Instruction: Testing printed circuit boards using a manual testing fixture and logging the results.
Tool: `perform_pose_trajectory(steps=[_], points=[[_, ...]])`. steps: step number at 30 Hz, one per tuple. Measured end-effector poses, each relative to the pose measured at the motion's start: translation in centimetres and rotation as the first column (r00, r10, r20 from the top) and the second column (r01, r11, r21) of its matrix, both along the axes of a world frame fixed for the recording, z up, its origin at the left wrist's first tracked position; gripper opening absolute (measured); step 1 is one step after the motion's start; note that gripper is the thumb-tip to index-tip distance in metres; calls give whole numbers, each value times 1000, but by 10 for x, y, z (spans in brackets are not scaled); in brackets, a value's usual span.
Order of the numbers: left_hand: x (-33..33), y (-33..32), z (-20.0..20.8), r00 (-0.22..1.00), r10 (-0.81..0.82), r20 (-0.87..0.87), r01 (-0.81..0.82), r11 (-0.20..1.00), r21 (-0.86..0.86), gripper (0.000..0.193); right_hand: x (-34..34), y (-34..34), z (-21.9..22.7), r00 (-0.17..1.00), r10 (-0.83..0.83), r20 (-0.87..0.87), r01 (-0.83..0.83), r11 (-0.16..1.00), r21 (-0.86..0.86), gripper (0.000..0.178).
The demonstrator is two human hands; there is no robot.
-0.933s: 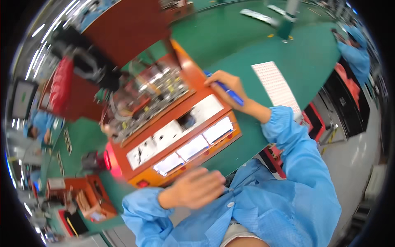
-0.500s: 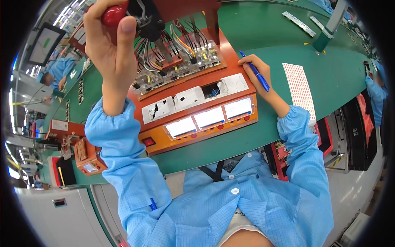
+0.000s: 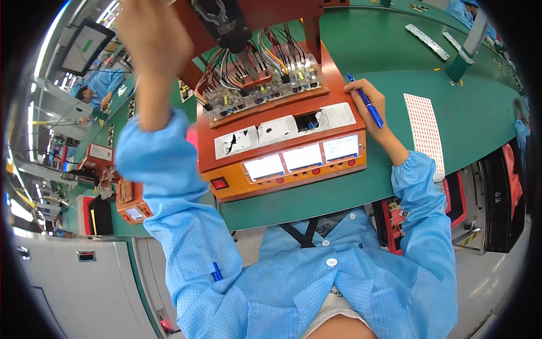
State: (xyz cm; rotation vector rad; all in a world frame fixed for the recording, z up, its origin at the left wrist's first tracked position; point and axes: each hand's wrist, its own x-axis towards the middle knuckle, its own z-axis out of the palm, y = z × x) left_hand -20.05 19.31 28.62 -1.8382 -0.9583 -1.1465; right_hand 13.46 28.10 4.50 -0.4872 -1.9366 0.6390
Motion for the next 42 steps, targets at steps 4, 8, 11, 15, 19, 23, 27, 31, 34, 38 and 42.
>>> perform_pose_trajectory(steps=[4,8,11,15,19,23,27,31,34,38,42], points=[[-136,-3,47,995,100,-8,-101,992,-81,43,-8,-4,-5,1000,22,-11,-22,999,-42,10],[-132,6,53,986,169,-9,-169,976,-134,35,-4,-3,-4,1000,-2,-29,-1,997,-81,9],[-127,-2,58,970,244,-15,-242,953,-183,31,-5,-6,-1,1000,7,-27,-9,998,-55,9],[-19,-43,-2,687,-108,718,-17,986,165,21,3,-4,4,998,-6,64,11,997,-77,8],[-27,-132,-131,381,-195,904,125,979,159,9,-9,-2,15,983,167,80,-163,985,-46,20],[23,-134,-198,281,376,883,232,866,-442,23,-17,1,20,959,176,224,-181,984,1,30],[38,-125,-220,409,418,811,324,764,-558,30,-25,-4,27,921,183,345,-191,981,-12,34],[38,-119,-226,406,415,814,267,798,-540,33,-30,-10,25,932,114,344,-142,988,58,36],[37,-122,-226,397,388,831,288,807,-515,33,-32,-15,25,932,25,361,-89,983,163,37],[38,-122,-227,348,297,889,338,845,-414,26,-33,-12,30,914,184,360,-200,980,5,35],[36,-124,-224,263,189,946,419,861,-289,24,-38,-5,27,907,400,132,-384,914,-132,31]])
